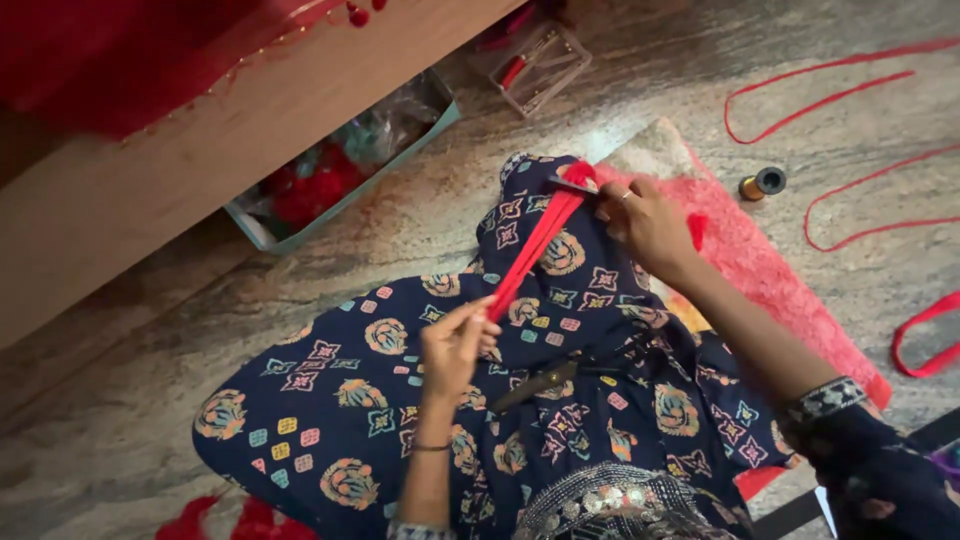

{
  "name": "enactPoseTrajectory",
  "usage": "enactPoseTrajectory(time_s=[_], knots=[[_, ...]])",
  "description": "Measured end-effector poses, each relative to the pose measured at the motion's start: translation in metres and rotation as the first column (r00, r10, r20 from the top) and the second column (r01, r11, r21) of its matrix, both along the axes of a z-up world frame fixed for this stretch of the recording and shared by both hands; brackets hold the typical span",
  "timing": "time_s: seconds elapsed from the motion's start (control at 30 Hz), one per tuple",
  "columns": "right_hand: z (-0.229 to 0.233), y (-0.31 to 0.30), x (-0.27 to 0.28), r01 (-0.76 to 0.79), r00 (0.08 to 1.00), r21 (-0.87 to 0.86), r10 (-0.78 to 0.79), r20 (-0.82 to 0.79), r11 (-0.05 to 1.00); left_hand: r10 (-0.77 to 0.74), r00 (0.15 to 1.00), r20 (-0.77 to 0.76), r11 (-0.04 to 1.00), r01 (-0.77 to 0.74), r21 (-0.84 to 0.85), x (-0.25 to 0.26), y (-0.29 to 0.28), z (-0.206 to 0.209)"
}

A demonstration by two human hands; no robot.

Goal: The person is attaching and trimming red tassels on a fabric piece, likely a sari.

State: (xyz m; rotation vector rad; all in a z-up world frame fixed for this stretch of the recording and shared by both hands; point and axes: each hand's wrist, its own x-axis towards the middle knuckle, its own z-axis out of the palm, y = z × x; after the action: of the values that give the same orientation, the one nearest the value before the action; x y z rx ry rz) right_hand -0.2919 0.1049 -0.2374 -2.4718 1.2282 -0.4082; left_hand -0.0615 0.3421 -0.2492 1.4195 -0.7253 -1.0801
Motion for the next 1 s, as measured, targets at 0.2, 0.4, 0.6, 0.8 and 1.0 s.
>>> enactPoseTrajectory(time_s=[0.2,0.4,0.6,0.8,1.0], knots=[[-0.034,-0.031,-0.021,0.221,0.648,0.736,-0.66,0.38,0.64,0.093,0.958,0.27,0.995,-0.102,0.016,-0.011,0.002,-0.003],[0.031,-0.028,-0.063,-0.203,0.413,0.846,-0.74,0.531,0.494,0.112,0.994,0.006,0.958,-0.109,0.265,0.025,0.048,-0.012],[-0.014,0.018,-0.032,0.117,0.991,-0.258,-0.096,0.092,0.959,0.178,0.952,-0.25,0.984,-0.18,0.013,0.039,0.056,-0.022],[-0.022,-0.011,-0.003,0.113,0.993,0.221,-0.115,-0.003,0.969,0.115,0.992,-0.051,0.991,-0.111,0.074,0.04,0.053,-0.017],[-0.046,0.04,-0.008,-0.226,0.961,-0.047,0.231,0.15,0.973,0.14,0.983,0.12,0.987,-0.149,0.068,0.019,0.039,-0.011]])
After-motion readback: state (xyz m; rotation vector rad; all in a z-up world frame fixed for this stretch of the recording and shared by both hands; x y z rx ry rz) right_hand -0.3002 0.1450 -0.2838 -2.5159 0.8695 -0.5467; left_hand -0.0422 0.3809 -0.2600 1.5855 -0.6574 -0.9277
